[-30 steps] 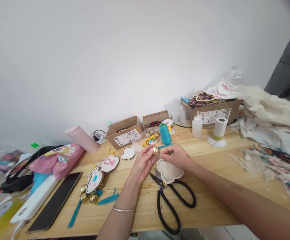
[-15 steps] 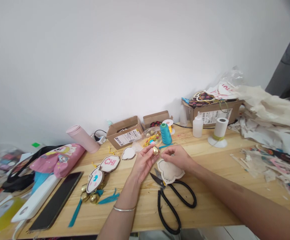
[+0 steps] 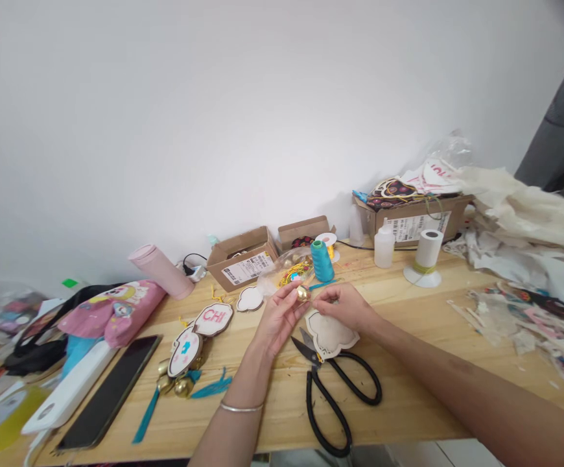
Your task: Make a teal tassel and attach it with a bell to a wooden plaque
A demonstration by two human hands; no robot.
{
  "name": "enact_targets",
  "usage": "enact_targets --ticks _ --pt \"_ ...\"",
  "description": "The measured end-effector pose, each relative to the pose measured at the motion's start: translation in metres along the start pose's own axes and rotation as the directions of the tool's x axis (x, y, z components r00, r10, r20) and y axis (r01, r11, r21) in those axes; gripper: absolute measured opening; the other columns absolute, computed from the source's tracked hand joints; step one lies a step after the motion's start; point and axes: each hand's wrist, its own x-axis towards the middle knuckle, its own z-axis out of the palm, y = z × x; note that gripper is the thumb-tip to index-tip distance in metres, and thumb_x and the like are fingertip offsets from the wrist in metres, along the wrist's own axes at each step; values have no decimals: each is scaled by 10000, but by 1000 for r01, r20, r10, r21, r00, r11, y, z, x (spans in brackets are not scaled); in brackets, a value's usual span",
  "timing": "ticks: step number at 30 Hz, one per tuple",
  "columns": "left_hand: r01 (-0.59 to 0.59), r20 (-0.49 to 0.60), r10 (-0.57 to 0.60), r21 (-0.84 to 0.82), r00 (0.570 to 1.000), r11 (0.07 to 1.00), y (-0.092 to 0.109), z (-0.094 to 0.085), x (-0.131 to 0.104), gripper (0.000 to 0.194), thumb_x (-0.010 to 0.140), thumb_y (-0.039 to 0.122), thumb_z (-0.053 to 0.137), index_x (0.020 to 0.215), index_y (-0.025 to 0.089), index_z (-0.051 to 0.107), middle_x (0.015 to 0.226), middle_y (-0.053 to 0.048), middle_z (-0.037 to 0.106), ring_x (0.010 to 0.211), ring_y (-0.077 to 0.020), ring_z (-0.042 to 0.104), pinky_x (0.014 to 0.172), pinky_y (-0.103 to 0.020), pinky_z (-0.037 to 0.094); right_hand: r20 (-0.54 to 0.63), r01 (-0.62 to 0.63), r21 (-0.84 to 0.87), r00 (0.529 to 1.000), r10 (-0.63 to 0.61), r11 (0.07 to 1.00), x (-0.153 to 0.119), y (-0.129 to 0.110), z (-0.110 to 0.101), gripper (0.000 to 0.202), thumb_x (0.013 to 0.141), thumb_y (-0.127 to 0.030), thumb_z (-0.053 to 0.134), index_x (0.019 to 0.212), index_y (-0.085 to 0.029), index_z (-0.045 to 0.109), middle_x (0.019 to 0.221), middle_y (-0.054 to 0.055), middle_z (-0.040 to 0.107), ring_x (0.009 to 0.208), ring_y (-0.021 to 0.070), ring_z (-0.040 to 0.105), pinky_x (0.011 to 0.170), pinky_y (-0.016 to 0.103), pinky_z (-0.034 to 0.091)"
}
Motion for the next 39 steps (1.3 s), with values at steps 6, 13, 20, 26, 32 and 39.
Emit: enact_targets --ticks 6,13,20,26,32,39 --pt "0 18 -1 41 1000 999 -1 1 -2 239 700 159 619 936 130 602 896 -62 648 796 -129 604 795 -291 460 2 10 16 1000 -10 1000 0 2 0 162 662 -212 511 549 -130 593 525 -14 557 508 78 454 490 191 359" --pt "-44 28 40 164 999 986 -2 1 -1 267 676 159 640 936 125 589 912 -64 647 816 -121 600 798 -262 450 15 8 117 1000 -10 993 1 5 0 168 658 -265 560 572 -135 621 551 -9 582 536 87 486 512 201 386" --pt "-106 41 98 303 994 947 -2 -1 -1 257 625 180 683 837 150 540 916 -58 653 782 -122 605 779 -279 443 30 -117 357 993 114 927 3 7 -1 403 575 -259 662 963 -153 626 567 -23 624 536 93 552 568 224 451" --pt "-164 52 156 404 986 900 -2 3 -2 252 612 174 688 832 145 569 883 -42 649 782 -120 602 749 -251 456 30 65 161 997 -70 985 4 11 -5 412 635 -254 640 1043 -209 604 620 -25 647 579 105 574 576 214 450" --pt "-268 114 243 437 963 859 2 13 -7 315 575 144 703 866 172 585 922 -34 639 821 -147 607 719 -255 477 16 317 -145 948 -318 937 5 13 -11 401 691 -203 612 1090 -219 578 700 -7 653 668 120 581 656 224 453" --pt "-332 140 302 462 943 822 8 15 -11 263 638 203 658 892 164 603 929 -55 637 871 -162 587 792 -278 447 25 538 -277 832 -554 796 5 17 -14 323 743 -247 579 1066 -243 583 792 8 658 681 121 567 651 227 451"
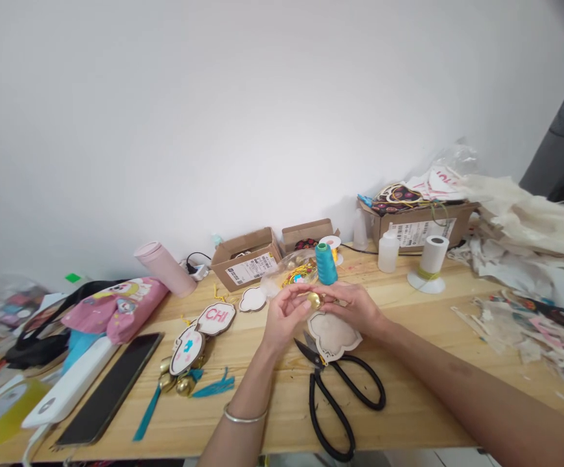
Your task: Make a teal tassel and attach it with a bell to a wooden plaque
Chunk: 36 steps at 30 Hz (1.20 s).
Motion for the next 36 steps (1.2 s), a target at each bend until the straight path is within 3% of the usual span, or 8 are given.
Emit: enact_targets --ticks 3,7,11,17,23,25,30,36 --pt "11 -4 -11 31 1000 999 8 2 1 266 621 191 668 878 175 599 890 -41 631 841 -154 582 785 -285 445 -37 5 -49 999 -7 999 -1 -2 -2 309 755 -260 570 1062 -228 581 743 7 646 661 118 565 632 224 450" --pt "-93 -6 96 202 995 975 26 6 0 129 639 197 649 764 181 623 934 -45 590 920 -172 538 848 -312 407 -112 44 -116 992 -57 992 -1 -10 -5 243 777 -265 542 1011 -231 593 747 9 650 689 123 583 646 228 457" --pt "-193 37 202 505 979 842 39 8 -6 73 678 219 614 719 201 672 1030 -59 545 991 -191 495 906 -336 359 -154 142 -213 972 -177 967 0 -20 -10 200 808 -263 494 977 -231 597 807 26 667 750 131 601 678 235 475" --pt "-328 141 317 658 938 678 47 16 -10 165 713 198 574 823 251 685 1101 -51 549 1022 -212 489 900 -361 361 -154 280 -361 923 -353 889 2 -25 -11 179 820 -243 473 952 -217 591 774 34 673 737 132 607 677 237 492" --pt "-408 258 343 764 903 500 47 15 0 139 693 179 584 703 263 694 1083 -37 594 1014 -249 492 896 -434 333 -125 263 -345 939 -322 901 3 -25 -9 200 840 -267 433 960 -212 583 776 36 668 717 126 607 654 237 498" --pt "-401 256 331 761 908 510 45 14 4 141 666 161 605 676 270 694 1058 -32 614 1000 -257 498 896 -447 327 -111 262 -330 943 -313 907 3 -26 -8 209 840 -269 432 977 -211 578 780 40 666 722 131 604 658 243 498" --pt "-307 186 250 693 950 652 39 14 9 191 634 123 594 645 284 695 969 -18 658 955 -246 541 891 -436 346 -105 286 -325 936 -335 901 2 -23 -8 218 833 -254 446 1013 -207 558 777 47 661 730 137 598 680 249 494" --pt "-232 141 186 656 972 718 36 19 14 242 602 71 564 612 273 696 864 -7 684 904 -224 578 875 -407 389 -75 295 -350 937 -341 889 3 -18 -7 213 846 -262 417 995 -202 558 768 45 662 729 140 601 674 257 494"
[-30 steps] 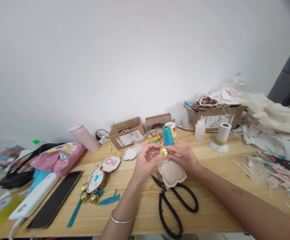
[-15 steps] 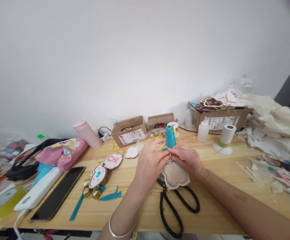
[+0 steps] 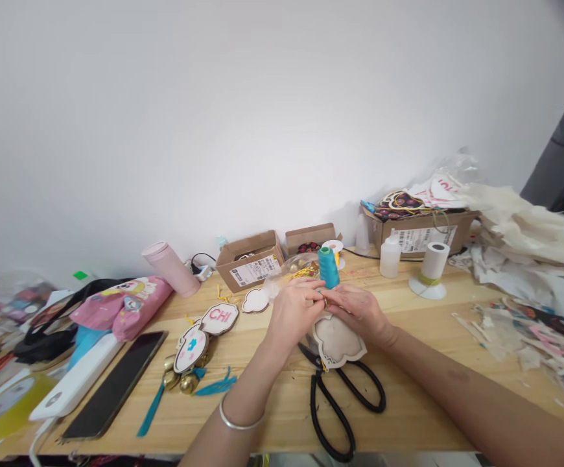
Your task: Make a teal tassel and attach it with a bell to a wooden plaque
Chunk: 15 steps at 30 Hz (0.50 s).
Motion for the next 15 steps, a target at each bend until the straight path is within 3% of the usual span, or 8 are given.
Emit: enact_targets --ticks 6,9,11,13,15 --pt "59 43 -56 -85 998 995 14 -9 -6 203 644 93 546 591 229 687 776 -12 689 783 -196 617 790 -337 445 -46 -61 112 997 67 992 2 -5 0 219 834 -276 446 1012 -212 556 859 51 665 767 126 608 677 233 491" --pt "157 44 -151 -252 988 955 18 -17 -10 89 651 163 592 665 192 674 831 -45 682 828 -209 611 787 -333 450 -48 -155 161 985 164 975 0 -7 0 205 807 -268 495 992 -219 571 833 39 666 749 129 606 668 233 486" --pt "191 32 -193 -353 981 916 19 -21 -9 115 637 191 618 749 177 640 908 -61 662 843 -203 605 770 -324 459 -46 -222 174 971 233 959 -2 -8 -1 192 791 -267 519 966 -224 583 789 29 662 722 130 603 651 232 482" --pt "176 37 -173 -319 984 931 18 -24 -6 200 624 196 626 822 182 603 921 -54 645 826 -183 596 729 -294 464 -41 -241 183 967 252 953 -3 -8 0 192 787 -267 524 963 -224 587 747 22 655 696 128 599 636 230 477" --pt "116 103 -102 -144 989 983 19 -27 0 228 619 196 616 847 195 598 871 -34 638 788 -165 581 682 -262 450 -37 -209 192 975 220 959 -3 -8 0 203 792 -269 513 978 -227 584 736 22 653 691 130 596 630 232 475"
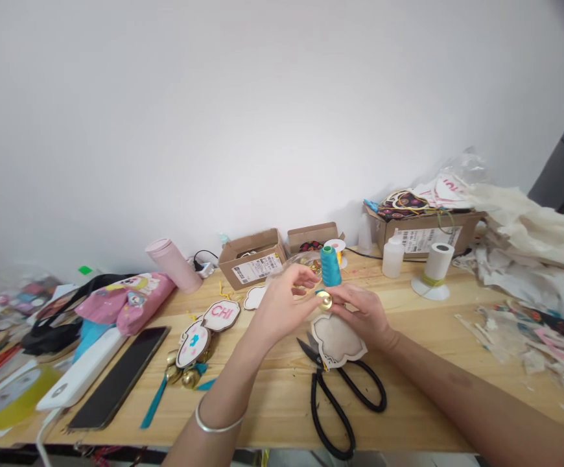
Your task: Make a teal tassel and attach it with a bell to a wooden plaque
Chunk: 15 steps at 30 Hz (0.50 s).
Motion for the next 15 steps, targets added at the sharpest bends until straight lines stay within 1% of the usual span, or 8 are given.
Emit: enact_targets --ticks 1,3,4,6,9,11,13,15 --pt "-36 63 29 115 998 993 1 -1 3 217 623 196 605 840 199 605 837 -27 636 761 -160 572 654 -251 437 8 22 4 1000 -22 1000 0 0 0 209 797 -270 505 988 -230 580 743 23 653 696 131 595 630 233 475" --pt "-129 193 69 323 979 937 6 -2 10 177 635 181 574 805 200 620 763 -16 632 685 -150 550 600 -239 399 14 56 5 998 -56 998 1 0 1 213 804 -272 494 998 -234 573 763 27 655 706 132 595 627 232 474" --pt "-178 240 83 406 967 896 8 -2 13 154 639 168 558 775 198 624 722 -11 626 648 -144 537 577 -236 376 18 60 3 998 -60 998 1 0 0 209 805 -272 493 994 -234 573 764 26 655 704 132 594 625 229 472" --pt "-258 299 109 522 948 813 12 -1 19 119 638 135 533 699 190 618 652 -3 607 598 -136 510 553 -232 337 31 51 -1 998 -51 999 2 -1 -1 189 804 -272 496 969 -229 578 753 23 653 688 129 589 618 223 466" --pt "-335 358 131 600 925 726 16 0 24 117 632 98 512 615 183 591 585 1 580 561 -130 490 540 -229 305 47 39 0 998 -39 999 3 -2 -2 175 803 -275 500 943 -217 585 748 23 654 670 125 581 612 218 459" --pt "-360 384 130 621 914 697 17 -1 25 120 635 91 510 595 180 580 559 2 570 544 -128 487 531 -228 297 55 44 4 998 -44 999 3 -1 -2 187 802 -282 500 954 -214 583 756 24 655 670 125 579 614 218 458" --pt "-358 390 121 623 913 695 16 -1 25 117 640 94 513 598 180 581 560 1 577 538 -128 494 526 -226 296 63 53 12 997 -54 999 3 0 -1 199 799 -292 503 967 -216 580 760 23 654 668 125 578 612 219 459" --pt "-337 375 116 602 920 724 14 -2 24 121 643 99 519 650 189 600 591 1 597 552 -132 514 533 -222 310 62 71 24 995 -72 997 2 3 0 208 793 -301 513 972 -217 577 758 23 652 666 124 578 611 221 462"
